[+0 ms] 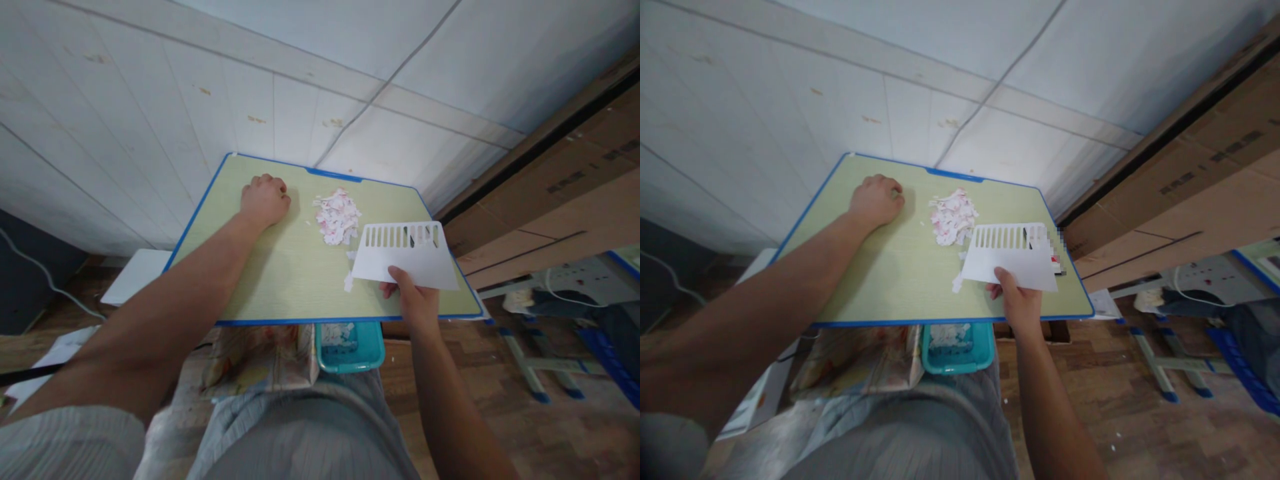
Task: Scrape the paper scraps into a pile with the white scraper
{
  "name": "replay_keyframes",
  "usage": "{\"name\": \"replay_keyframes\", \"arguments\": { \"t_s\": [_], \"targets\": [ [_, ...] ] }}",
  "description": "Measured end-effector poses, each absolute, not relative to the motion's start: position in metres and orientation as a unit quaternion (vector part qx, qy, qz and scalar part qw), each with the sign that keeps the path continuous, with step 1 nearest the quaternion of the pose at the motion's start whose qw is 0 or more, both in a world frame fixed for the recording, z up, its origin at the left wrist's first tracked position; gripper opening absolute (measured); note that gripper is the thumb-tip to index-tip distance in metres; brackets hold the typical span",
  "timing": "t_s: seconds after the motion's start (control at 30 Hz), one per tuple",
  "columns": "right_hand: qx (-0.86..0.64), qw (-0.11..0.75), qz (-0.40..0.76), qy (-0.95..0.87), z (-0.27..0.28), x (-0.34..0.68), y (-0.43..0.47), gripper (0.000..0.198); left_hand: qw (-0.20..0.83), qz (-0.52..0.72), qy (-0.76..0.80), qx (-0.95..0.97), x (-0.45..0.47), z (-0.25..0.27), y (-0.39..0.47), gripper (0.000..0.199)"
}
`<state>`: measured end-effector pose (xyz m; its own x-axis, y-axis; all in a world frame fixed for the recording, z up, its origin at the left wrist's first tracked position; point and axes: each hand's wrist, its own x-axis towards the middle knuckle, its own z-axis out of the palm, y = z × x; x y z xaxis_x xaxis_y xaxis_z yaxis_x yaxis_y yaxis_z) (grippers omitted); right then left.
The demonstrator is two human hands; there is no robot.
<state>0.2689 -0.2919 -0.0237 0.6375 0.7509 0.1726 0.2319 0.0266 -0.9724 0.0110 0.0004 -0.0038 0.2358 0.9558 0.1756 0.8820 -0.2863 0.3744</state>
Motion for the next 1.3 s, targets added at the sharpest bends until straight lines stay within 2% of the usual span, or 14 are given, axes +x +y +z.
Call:
{"name": "replay_keyframes", "arguments": {
  "t_s": [0.17,0.3,0.47,0.67,1.13,1.3],
  "targets": [
    [-0.665,0.615,0.211,-0.366,-0.027,0.264,-0.287,0.044,0.098,0.194,0.586,0.781,0.011,-0.005,0.001,0.052],
    [-0.652,0.629,0.212,-0.367,-0.025,0.264,-0.291,0.038,0.097,0.195,0.586,0.781,0.01,-0.005,0.001,0.052],
    [-0.658,0.584,0.235,-0.413,-0.015,0.266,-0.297,0.038,0.099,0.191,0.587,0.78,0.011,-0.002,-0.001,0.051],
    [-0.645,0.582,0.279,-0.409,-0.006,0.27,-0.299,0.027,0.097,0.179,0.59,0.781,0.011,-0.002,-0.001,0.051],
    [-0.628,0.577,0.348,-0.389,-0.013,0.278,-0.303,0.025,0.096,0.184,0.587,0.782,0.01,-0.004,0.0,0.051],
    [-0.613,0.604,0.342,-0.377,-0.019,0.282,-0.3,0.025,0.103,0.189,0.587,0.78,0.01,-0.004,0.0,0.05]
  ]
}}
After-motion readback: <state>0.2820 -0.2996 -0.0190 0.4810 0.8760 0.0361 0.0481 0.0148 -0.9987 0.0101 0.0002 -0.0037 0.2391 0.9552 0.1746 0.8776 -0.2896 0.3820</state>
